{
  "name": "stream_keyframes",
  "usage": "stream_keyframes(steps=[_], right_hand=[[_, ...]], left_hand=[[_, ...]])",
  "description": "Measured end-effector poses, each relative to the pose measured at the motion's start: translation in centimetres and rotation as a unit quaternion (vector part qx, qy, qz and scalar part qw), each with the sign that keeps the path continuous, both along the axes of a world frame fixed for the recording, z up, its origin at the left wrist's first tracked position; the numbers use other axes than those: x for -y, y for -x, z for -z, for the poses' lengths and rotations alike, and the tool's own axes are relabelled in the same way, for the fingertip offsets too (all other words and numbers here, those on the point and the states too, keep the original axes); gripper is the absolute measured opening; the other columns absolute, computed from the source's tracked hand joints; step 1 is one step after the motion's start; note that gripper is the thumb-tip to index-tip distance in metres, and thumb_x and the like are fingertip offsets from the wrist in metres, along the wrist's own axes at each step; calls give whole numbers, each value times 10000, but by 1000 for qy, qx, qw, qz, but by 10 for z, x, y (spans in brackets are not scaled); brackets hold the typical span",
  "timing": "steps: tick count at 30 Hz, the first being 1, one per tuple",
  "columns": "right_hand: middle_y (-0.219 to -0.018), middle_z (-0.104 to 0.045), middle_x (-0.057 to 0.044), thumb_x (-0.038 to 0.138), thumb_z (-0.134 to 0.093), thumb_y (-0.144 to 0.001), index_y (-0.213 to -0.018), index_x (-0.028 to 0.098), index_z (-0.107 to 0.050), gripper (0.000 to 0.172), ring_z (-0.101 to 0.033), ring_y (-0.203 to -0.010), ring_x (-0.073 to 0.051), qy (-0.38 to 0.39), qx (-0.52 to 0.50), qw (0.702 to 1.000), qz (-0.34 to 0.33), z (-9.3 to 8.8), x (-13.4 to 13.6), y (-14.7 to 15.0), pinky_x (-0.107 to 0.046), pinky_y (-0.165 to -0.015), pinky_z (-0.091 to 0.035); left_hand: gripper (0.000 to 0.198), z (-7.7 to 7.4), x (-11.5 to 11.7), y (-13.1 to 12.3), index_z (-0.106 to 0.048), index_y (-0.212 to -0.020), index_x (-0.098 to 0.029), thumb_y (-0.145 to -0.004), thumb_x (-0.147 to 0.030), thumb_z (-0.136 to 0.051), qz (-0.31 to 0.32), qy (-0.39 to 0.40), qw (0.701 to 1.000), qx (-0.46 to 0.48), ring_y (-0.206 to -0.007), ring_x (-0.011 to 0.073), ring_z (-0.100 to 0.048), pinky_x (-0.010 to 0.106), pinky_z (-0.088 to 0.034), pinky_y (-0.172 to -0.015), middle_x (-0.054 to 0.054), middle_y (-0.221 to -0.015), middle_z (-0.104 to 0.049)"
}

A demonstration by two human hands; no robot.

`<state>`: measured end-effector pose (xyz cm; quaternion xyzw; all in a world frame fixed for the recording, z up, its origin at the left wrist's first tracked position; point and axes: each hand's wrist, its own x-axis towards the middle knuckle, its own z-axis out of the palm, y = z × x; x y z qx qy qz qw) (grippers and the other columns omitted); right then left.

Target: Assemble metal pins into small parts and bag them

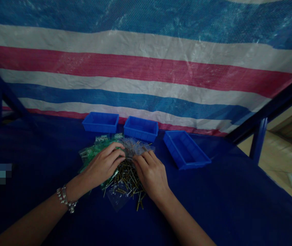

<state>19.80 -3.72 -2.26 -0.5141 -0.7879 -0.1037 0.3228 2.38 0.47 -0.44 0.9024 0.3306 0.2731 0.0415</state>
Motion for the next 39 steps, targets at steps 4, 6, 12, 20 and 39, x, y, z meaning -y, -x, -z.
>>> stream_keyframes(steps=[4, 6, 12, 20, 39], right_hand=[[-722, -552, -48, 207, -459, -840, -828, 160, -599, 148, -469, -719, -164, 4, 6, 1000, 17, 0, 0, 0, -275, -639, -423], [-724, -553, -48, 206, -456, -841, -837, 163, -598, 149, -470, -717, -163, 5, 8, 1000, 23, -1, 1, -1, -274, -639, -423], [-712, -548, -44, 224, -451, -845, -819, 178, -596, 154, -477, -719, -162, 6, 25, 999, 19, 1, -1, -1, -269, -642, -427], [-723, -551, -47, 217, -450, -843, -835, 183, -589, 144, -490, -729, -163, 0, 30, 1000, 10, 0, -1, -1, -273, -648, -439], [-728, -565, -18, 283, -533, -768, -780, 181, -595, 120, -523, -643, -126, -18, -323, 944, 61, -34, -5, -44, -230, -516, -420]], left_hand=[[97, -2, 2, 0, -502, -880, -149, -839, -189, -424, 7, 7, 1000, -1, -851, 154, -531, 320, -466, -790, 62, -995, -485], [94, -2, 3, 0, -495, -899, -150, -830, -182, -439, 10, 12, 1000, -1, -848, 152, -530, 317, -466, -794, 61, -1003, -483], [108, -1, 2, -1, -497, -890, -152, -849, -180, -402, 11, 7, 1000, 0, -843, 150, -528, 311, -463, -776, 61, -996, -479], [128, -2, 1, 0, -529, -877, -155, -847, -191, -409, -1, -11, 1000, -10, -735, 118, -524, 294, -460, -707, 56, -982, -483], [141, 1, -1, 1, -510, -936, -144, -838, -198, -425, -12, 7, 999, -33, -819, 161, -529, 330, -450, -741, 71, -1000, -473]])
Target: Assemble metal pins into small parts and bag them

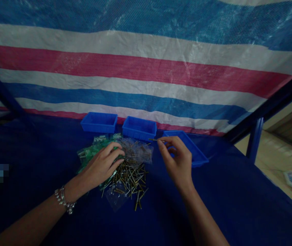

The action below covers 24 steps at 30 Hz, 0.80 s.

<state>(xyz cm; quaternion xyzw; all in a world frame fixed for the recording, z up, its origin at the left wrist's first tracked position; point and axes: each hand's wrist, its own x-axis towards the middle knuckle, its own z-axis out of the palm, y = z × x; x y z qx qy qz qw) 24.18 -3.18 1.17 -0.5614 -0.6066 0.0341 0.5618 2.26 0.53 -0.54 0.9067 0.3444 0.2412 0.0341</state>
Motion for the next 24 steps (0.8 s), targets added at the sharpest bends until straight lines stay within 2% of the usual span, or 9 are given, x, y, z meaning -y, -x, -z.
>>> stream_keyframes(steps=[3, 6, 10, 14, 18, 24], right_hand=[[-722, -573, -23, 322, -547, -745, -788, 176, -600, 161, -518, -589, -127, -23, -10, 992, 125, -6, -2, -27, -232, -475, -402], [-726, -557, -39, 323, -532, -743, -797, 180, -609, 171, -503, -565, -147, -49, 66, 965, 249, -7, -2, -49, -273, -495, -401], [-703, -531, -67, 274, -496, -749, -797, 175, -613, 160, -497, -615, -201, -26, 166, 930, 327, -4, -2, -65, -361, -625, -402], [-772, -530, -109, 281, -490, -740, -895, 166, -603, 223, -483, -780, -276, -2, 196, 921, 336, 4, -5, -72, -427, -695, -375], [-796, -524, -105, 296, -503, -729, -922, 174, -602, 249, -470, -771, -266, -11, 216, 924, 317, 9, -9, -71, -441, -707, -370], [-804, -533, -81, 253, -495, -742, -867, 173, -609, 187, -485, -714, -205, 1, 225, 950, 216, 11, -11, -47, -367, -677, -411]], left_hand=[[135, 1, 0, 0, -528, -904, -145, -834, -183, -419, 3, -2, 1000, -4, -789, 155, -530, 329, -441, -723, 72, -989, -477], [138, 3, -1, 1, -543, -879, -157, -823, -155, -417, 14, -1, 1000, -8, -766, 145, -525, 328, -431, -710, 64, -983, -483], [169, 4, 0, 2, -544, -894, -173, -799, -110, -420, 32, 12, 999, -14, -796, 145, -518, 341, -419, -745, 54, -999, -484], [161, 3, 3, 2, -555, -869, -185, -771, -108, -454, 43, 17, 999, -9, -836, 158, -506, 359, -415, -771, 49, -1009, -481], [147, 0, 5, 0, -562, -850, -187, -747, -117, -485, 49, 30, 998, -20, -882, 180, -489, 381, -404, -784, 47, -993, -481], [125, 1, 5, 1, -563, -829, -191, -748, -133, -489, 46, 25, 998, -24, -903, 186, -473, 385, -392, -791, 40, -966, -486]])
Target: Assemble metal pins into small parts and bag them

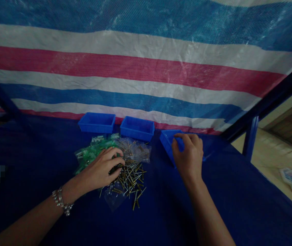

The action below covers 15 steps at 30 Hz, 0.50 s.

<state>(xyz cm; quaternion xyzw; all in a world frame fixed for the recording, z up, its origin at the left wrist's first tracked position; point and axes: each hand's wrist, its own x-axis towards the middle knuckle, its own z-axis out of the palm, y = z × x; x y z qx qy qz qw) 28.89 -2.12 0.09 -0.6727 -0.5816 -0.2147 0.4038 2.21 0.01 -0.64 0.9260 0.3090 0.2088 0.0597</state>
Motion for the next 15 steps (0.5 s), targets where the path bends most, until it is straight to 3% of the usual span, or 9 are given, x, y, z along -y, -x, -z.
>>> stream_keyframes(steps=[4, 8, 15], right_hand=[[-778, -543, -58, 209, -496, -749, -857, 194, -596, 148, -499, -714, -195, 55, 16, 991, -121, 7, -3, 19, -345, -661, -424], [-812, -550, -61, 137, -499, -739, -886, 201, -597, 187, -506, -784, -206, 141, 47, 959, -243, 17, -2, 39, -355, -698, -440], [-887, -537, -67, 71, -539, -686, -936, 204, -594, 289, -497, -829, -206, 222, 72, 928, -290, 20, 4, 59, -378, -719, -455]], left_hand=[[121, 1, -1, 0, -562, -820, -180, -766, -129, -467, -1, -8, 1000, -4, -878, 179, -474, 364, -395, -769, 42, -941, -490], [139, 0, -2, 0, -561, -828, -176, -777, -118, -446, -4, -11, 1000, -5, -848, 172, -478, 351, -397, -753, 43, -919, -492], [137, 1, -3, 0, -553, -813, -178, -785, -112, -436, -11, -10, 1000, -19, -866, 176, -466, 347, -387, -759, 36, -924, -499]])
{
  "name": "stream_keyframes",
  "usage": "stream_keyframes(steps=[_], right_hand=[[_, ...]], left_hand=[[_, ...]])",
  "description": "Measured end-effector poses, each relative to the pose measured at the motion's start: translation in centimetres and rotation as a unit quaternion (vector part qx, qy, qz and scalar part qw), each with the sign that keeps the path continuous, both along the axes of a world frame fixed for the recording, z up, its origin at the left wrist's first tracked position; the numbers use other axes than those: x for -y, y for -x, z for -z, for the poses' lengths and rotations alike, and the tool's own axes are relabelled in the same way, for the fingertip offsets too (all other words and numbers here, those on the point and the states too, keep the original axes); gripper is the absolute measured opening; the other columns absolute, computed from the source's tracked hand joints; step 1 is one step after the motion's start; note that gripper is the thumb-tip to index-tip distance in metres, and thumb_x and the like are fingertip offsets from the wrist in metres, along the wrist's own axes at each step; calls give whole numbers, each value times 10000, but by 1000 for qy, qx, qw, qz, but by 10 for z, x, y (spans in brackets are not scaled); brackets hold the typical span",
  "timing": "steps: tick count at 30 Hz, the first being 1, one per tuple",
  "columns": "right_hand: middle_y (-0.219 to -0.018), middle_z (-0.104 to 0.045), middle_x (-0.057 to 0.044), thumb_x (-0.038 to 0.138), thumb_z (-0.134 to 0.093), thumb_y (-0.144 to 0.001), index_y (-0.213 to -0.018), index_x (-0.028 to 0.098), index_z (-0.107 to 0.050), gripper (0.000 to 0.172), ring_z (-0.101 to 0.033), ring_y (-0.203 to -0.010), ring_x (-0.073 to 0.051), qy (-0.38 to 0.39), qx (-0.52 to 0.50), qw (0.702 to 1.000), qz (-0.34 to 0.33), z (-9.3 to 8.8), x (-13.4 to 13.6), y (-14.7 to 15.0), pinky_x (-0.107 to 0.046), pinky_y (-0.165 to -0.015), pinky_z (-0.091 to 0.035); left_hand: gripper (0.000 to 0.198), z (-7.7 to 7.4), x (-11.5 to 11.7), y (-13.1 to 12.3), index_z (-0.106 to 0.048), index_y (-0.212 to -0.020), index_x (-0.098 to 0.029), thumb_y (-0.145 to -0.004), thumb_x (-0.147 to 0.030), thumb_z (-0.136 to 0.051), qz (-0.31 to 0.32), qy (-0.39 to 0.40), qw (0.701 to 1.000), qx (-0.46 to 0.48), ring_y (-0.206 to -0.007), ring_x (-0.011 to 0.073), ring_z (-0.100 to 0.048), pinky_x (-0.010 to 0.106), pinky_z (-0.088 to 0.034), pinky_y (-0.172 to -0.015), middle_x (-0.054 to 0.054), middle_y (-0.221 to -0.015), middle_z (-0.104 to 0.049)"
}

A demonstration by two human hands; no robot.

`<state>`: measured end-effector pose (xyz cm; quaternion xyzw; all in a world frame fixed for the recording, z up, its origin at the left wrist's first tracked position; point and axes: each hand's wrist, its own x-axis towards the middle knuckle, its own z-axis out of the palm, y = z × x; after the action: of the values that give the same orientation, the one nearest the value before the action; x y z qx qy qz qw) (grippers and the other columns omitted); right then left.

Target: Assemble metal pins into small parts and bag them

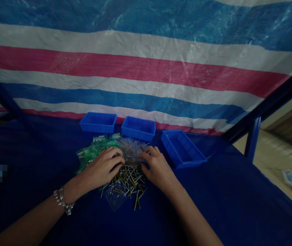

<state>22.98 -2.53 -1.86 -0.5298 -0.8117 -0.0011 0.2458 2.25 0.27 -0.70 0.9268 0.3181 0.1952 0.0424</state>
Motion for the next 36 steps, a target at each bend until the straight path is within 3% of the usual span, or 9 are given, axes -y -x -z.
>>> stream_keyframes(steps=[4, 9, 17, 25, 30, 36], right_hand=[[-871, -551, -52, 84, -544, -696, -881, 201, -599, 226, -518, -832, -185, 22, -39, 998, -33, -8, 4, 4, -354, -749, -443], [-728, -567, -4, 158, -542, -738, -782, 201, -606, 88, -542, -681, -126, 120, -90, 986, -72, -16, 14, 17, -248, -623, -433], [-660, -552, 2, 243, -576, -721, -764, 189, -626, 85, -506, -621, -110, 170, -11, 985, -17, -12, 16, 29, -219, -561, -350], [-611, -542, 25, 170, -551, -684, -704, 199, -616, 74, -487, -557, -91, 207, -48, 977, 9, -7, 15, 30, -205, -527, -330], [-578, -536, 32, 130, -542, -654, -659, 188, -617, 94, -483, -521, -85, 211, -79, 974, 6, -5, 13, 31, -199, -503, -329], [-618, -528, 12, 146, -544, -705, -671, 171, -606, 75, -510, -573, -100, 142, -117, 983, -7, -8, 13, 31, -210, -550, -377]], left_hand=[[142, 2, 0, 0, -549, -822, -180, -797, -117, -425, 1, -1, 1000, -2, -865, 175, -459, 353, -380, -771, 33, -923, -501], [141, 3, -1, 1, -548, -815, -173, -801, -118, -419, 0, 1, 1000, -10, -868, 174, -453, 345, -380, -775, 35, -911, -500], [141, 2, -2, 0, -549, -804, -167, -802, -122, -415, -1, 4, 1000, -20, -859, 174, -451, 343, -379, -774, 35, -888, -501], [141, 5, -1, 0, -551, -820, -168, -793, -109, -427, 6, -7, 1000, -4, -870, 180, -455, 354, -377, -778, 41, -904, -499], [138, 6, -2, 1, -554, -825, -170, -784, -105, -439, 6, -3, 1000, 8, -877, 175, -466, 347, -383, -776, 40, -925, -499], [125, -3, 3, -1, -563, -862, -181, -769, -140, -490, 23, 0, 999, 42, -902, 177, -483, 365, -386, -788, 44, -988, -491]])
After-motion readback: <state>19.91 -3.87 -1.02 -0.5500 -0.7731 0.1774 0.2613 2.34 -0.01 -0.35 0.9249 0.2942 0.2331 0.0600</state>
